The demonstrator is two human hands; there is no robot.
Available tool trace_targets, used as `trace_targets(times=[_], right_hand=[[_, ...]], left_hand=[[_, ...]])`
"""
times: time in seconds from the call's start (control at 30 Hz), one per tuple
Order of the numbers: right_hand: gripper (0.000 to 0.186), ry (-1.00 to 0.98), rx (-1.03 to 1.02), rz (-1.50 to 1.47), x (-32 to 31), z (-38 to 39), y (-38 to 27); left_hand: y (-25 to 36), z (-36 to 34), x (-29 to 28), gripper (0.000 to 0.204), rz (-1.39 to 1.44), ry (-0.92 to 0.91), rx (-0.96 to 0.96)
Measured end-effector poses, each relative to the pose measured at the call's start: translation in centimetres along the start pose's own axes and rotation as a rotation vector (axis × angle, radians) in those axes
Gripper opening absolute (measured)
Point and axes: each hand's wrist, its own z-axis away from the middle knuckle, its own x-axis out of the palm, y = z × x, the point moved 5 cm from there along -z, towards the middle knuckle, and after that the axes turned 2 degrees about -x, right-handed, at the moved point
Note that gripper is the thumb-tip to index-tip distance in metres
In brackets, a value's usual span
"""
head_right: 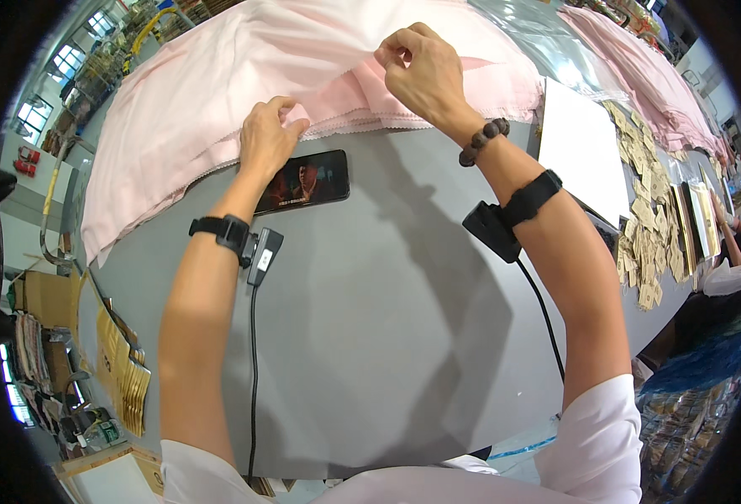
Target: The person folds a pink cloth on a table, attaches a tag, places it into a gold packaging bag, and sets the bag aside. The person repeats this sequence multiple times with additional pink cloths.
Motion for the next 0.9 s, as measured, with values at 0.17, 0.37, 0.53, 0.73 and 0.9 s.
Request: trace_targets(times=[0.17, 0.37, 0.53, 0.73, 0.9], right_hand=[[0.025, -0.100, -0.024, -0.019, 1.0, 1.5, 0.9], [0.039, -0.216, -0.088, -0.041, 3.0, 3.3, 0.8], [0.054, -0.207, -0.201, 0.088, 4.7, 3.9, 0.2], [0.057, -0.131, -0.200, 0.166, 4.0, 3.3, 0.9], [0.050, -0.089, -0.372, 0.198, 3.5, 4.4, 0.5]], left_hand=[[-2.2, -2.1, 0.9, 0.022, -0.010, -0.157, -0.041], [-2.0, -2.2, -2.0, 0.030, 0.101, 0.025, 0.000], [-0.3, -1.8, -4.9, 0.024, 0.203, 0.271, 0.131], [1.0, -0.6, -8.7, 0.025, 0.347, 0.422, 0.173], [-0.3, 1.0, -11.5, 0.028, 0.417, 0.406, 0.102]])
